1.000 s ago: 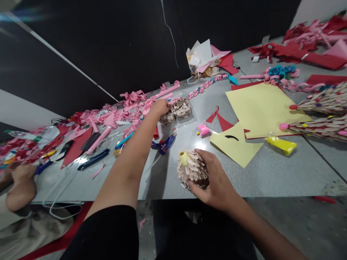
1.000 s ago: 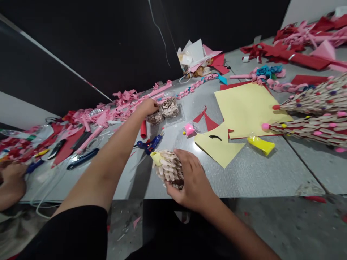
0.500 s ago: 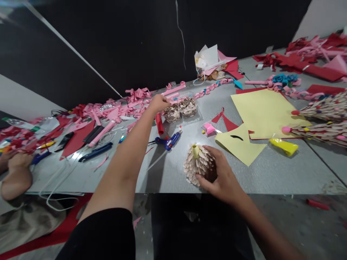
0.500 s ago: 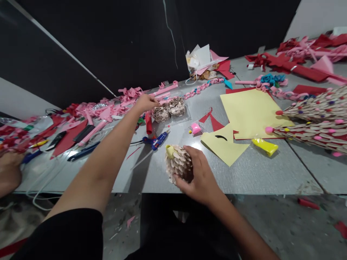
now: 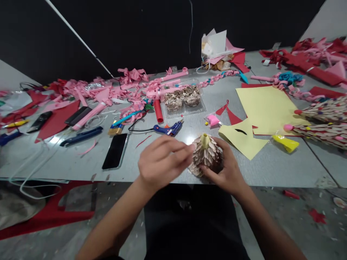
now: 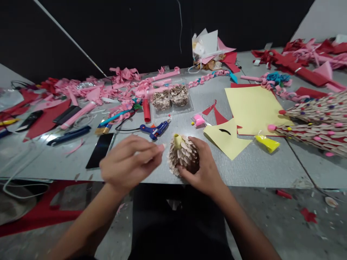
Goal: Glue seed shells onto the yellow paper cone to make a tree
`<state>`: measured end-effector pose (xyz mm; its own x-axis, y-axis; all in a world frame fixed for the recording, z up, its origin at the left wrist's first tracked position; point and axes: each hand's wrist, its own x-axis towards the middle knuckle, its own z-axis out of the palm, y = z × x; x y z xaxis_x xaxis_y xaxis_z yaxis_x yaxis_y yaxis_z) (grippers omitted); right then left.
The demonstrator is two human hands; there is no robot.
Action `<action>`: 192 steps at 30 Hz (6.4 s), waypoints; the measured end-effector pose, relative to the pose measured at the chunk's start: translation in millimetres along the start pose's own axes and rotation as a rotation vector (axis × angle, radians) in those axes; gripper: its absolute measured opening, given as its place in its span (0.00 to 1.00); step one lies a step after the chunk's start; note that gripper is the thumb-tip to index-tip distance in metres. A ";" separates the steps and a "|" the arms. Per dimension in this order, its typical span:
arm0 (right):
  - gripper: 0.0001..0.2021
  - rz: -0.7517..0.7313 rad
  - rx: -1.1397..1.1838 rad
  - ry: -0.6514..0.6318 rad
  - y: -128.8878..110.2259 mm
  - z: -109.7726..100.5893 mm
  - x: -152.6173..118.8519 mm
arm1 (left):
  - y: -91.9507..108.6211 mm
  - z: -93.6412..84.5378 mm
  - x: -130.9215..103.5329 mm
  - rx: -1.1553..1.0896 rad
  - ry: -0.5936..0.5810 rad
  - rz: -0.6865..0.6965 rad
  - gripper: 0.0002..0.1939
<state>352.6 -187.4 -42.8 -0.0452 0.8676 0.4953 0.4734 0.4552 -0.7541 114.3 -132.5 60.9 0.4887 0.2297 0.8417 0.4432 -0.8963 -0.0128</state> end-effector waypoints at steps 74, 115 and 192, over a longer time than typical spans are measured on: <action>0.41 -0.060 0.014 0.008 -5.5 -0.6 4.1 | 24.6 -5.7 11.1 0.270 -0.317 0.269 0.13; 0.47 0.019 -0.252 0.290 0.6 9.3 -20.8 | 92.5 79.8 -113.4 -0.304 -0.037 -0.736 0.42; 0.04 -0.022 -0.448 0.151 21.5 -50.1 -34.0 | -32.8 -4.6 -56.7 -0.014 -0.460 -0.020 0.08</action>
<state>408.4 -217.1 -54.3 0.0526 0.8047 0.5913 0.8084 0.3134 -0.4983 68.6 -117.8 16.0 0.7644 0.3887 0.5144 0.4471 -0.8944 0.0114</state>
